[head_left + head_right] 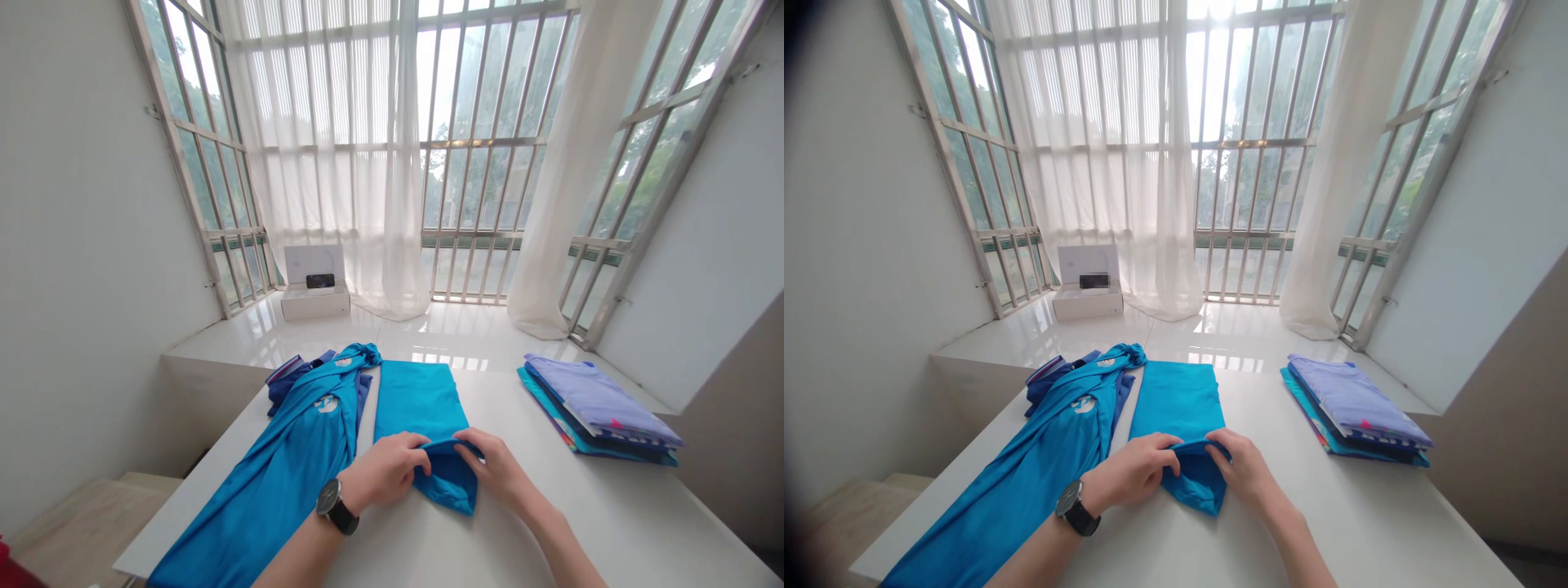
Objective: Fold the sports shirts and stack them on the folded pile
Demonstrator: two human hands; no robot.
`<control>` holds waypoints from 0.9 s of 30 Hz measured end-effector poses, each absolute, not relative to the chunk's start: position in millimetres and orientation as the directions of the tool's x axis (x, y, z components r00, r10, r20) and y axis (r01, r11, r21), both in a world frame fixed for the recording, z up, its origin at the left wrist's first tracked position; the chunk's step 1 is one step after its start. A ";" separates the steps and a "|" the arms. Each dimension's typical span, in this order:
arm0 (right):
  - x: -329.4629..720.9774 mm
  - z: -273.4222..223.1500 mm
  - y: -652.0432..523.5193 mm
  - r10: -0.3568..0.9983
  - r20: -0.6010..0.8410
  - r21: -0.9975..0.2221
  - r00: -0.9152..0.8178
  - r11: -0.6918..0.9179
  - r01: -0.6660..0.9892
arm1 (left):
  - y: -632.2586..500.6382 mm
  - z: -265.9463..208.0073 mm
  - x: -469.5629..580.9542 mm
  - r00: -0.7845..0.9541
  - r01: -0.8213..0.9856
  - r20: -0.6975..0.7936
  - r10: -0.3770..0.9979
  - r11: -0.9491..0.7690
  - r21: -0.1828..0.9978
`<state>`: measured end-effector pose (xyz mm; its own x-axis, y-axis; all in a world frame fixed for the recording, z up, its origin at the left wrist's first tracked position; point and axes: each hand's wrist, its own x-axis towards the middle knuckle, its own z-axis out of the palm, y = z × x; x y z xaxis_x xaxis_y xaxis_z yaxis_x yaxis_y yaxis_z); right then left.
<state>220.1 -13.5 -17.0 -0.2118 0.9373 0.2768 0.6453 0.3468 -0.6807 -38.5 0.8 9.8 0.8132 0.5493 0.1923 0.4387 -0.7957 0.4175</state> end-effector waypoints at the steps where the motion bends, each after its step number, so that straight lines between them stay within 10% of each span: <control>1: 219.9 -17.3 -13.5 0.938 0.278 -0.684 -0.208 0.346 0.643 | 0.6 8.2 -37.6 0.823 0.425 0.186 0.537 -0.799 0.425; 27: 216.7 -19.9 -15.9 0.899 0.368 -0.602 -0.237 0.424 0.676 | -1.5 4.2 -21.5 0.770 0.516 0.227 0.597 -0.791 0.329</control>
<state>216.7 -15.9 -19.9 -0.2366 0.8992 0.3679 0.6762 0.4243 -0.6022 -21.5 -1.5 4.2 0.7697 0.5966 0.2269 0.5161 -0.7909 0.3288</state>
